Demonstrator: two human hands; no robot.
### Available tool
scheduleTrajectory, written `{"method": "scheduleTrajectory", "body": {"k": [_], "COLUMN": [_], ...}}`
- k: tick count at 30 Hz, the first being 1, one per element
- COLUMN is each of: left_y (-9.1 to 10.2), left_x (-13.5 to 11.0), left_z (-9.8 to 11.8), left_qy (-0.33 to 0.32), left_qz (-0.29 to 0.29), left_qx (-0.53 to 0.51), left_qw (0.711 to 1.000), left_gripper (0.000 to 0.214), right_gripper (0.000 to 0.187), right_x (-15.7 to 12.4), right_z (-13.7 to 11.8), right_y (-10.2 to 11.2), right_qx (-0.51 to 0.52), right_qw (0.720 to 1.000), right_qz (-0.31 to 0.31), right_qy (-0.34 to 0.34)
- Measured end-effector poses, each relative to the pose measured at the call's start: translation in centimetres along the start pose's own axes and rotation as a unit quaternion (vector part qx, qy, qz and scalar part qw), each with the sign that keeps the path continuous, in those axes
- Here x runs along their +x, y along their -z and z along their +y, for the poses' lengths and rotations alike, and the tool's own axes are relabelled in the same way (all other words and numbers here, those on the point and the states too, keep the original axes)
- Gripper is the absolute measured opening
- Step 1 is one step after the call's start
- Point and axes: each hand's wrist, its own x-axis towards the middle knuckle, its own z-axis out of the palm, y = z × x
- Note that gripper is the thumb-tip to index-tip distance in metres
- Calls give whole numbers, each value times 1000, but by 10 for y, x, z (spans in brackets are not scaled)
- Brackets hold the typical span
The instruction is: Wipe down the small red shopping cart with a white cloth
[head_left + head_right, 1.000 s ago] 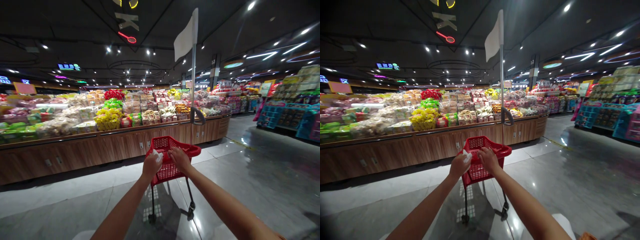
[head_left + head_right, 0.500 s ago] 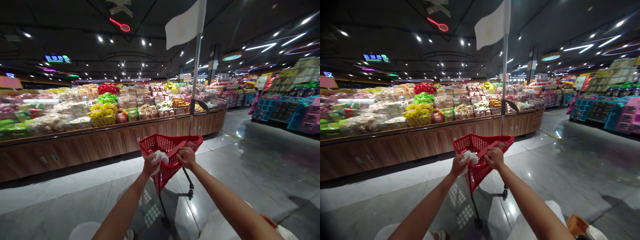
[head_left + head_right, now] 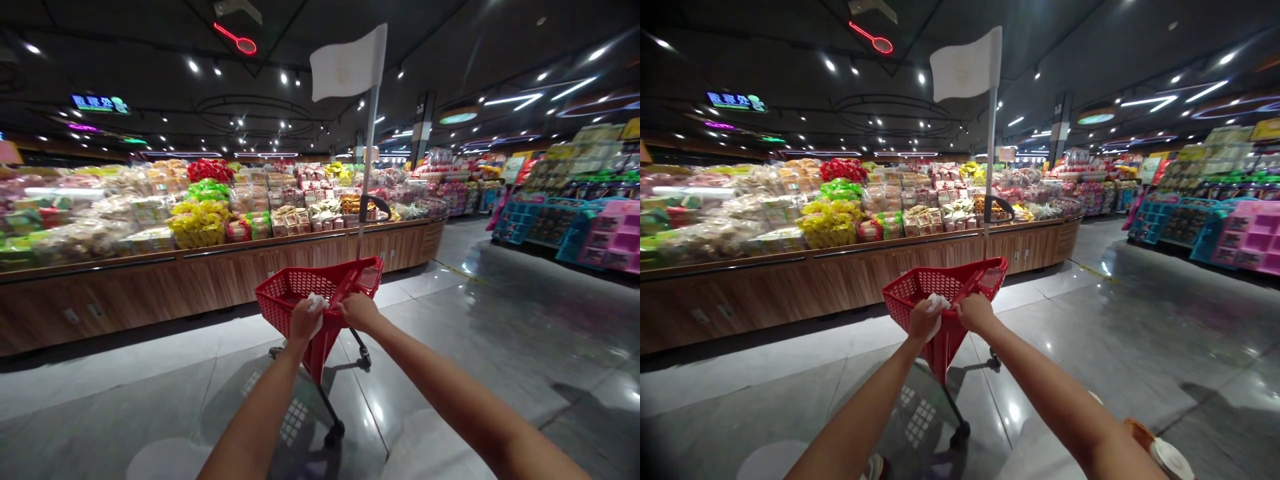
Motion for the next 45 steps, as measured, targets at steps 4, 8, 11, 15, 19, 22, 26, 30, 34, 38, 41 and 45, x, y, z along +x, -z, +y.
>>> {"method": "scheduleTrajectory", "body": {"k": [4,8,11,15,19,22,26,30,34,38,41,45], "left_y": [-2,-6,-16,-29,-27,-16,-7,-20,-36,-37,-29,-11], "left_x": [-4,-8,-9,-6,-1,0,-3,-7,-6,-1,1,-1], "left_z": [4,21,37,35,0,-30,-49,-24,26,45,24,-36], "left_qy": [11,-39,-85,-119,-148,-141,-121,-102,-150,-182,-192,-132], "left_qz": [7,-2,9,-15,-64,-84,-90,-68,-71,-103,-140,-151], "left_qx": [5,-3,-31,-35,-24,-22,-24,-36,-81,-76,-63,-36], "left_qw": [1000,999,996,992,987,986,988,992,983,975,969,979], "left_gripper": [25,26,29,25,22,25,25,24,26,31,33,34], "right_gripper": [41,43,42,39,39,38,38,38,39,38,37,36], "right_x": [-7,-3,0,-2,-6,-8,-11,-9,-6,-6,-6,-6], "right_z": [-20,-9,0,8,16,24,33,41,46,48,49,53], "right_y": [-20,-30,-30,-28,-30,-32,-34,-39,-43,-41,-37,-37], "right_qx": [-21,-19,-22,-22,-19,-22,-21,-33,-35,-36,-33,-31], "right_qw": [999,996,994,991,989,988,983,974,969,972,975,975], "right_qz": [34,89,107,132,142,146,169,219,238,220,203,198], "right_qy": [-3,-12,-7,0,33,54,66,44,59,75,89,98]}}
